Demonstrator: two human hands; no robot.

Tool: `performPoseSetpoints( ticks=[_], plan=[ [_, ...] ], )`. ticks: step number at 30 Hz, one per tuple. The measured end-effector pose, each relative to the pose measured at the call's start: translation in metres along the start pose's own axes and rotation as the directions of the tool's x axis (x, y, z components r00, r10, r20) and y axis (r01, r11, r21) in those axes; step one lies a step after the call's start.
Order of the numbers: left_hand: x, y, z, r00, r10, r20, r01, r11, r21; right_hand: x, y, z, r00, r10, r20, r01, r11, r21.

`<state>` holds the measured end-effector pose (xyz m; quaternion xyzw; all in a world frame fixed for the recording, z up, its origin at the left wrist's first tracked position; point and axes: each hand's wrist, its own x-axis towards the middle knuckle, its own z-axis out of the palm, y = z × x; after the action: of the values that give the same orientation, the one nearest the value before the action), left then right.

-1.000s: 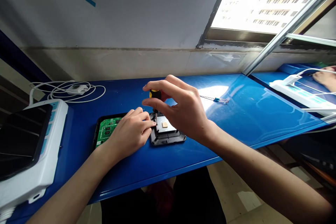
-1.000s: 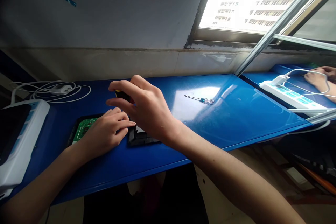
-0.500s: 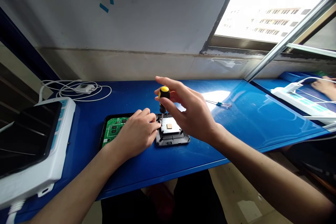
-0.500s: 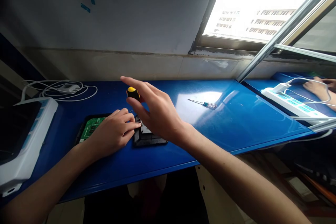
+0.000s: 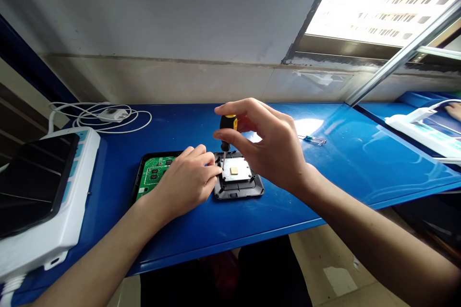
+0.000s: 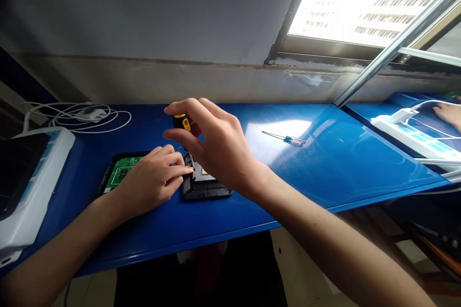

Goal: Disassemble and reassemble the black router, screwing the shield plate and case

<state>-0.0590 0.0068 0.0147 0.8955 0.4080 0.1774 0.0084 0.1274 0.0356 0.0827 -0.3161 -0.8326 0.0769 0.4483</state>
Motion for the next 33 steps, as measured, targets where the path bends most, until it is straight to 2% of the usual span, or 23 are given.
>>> performPoseSetpoints(
  ticks=[6,12,21,28,33],
  plan=[
    [0.001,0.0,-0.002,1.0,-0.002,-0.013,0.002,1.0,-0.013,-0.001,0.004,0.001,1.0,0.012,-0.026,-0.013,0.999,-0.045],
    [0.0,-0.001,-0.001,1.0,-0.001,0.005,0.002,1.0,-0.014,-0.006,-0.002,-0.005,0.996,-0.072,0.045,0.07,0.997,0.036],
    [-0.001,0.0,-0.001,1.0,-0.014,0.001,0.014,0.999,-0.031,-0.004,-0.008,-0.01,0.998,-0.048,0.05,0.049,0.999,-0.018],
    [-0.001,-0.001,0.001,1.0,-0.021,-0.012,0.02,0.999,-0.05,-0.001,-0.008,-0.004,0.998,-0.05,0.033,0.054,0.992,-0.113],
    [-0.001,-0.002,0.002,1.0,-0.018,-0.012,0.017,0.999,-0.04,0.001,-0.006,-0.002,0.999,-0.025,0.03,0.028,0.992,-0.121]
  ],
)
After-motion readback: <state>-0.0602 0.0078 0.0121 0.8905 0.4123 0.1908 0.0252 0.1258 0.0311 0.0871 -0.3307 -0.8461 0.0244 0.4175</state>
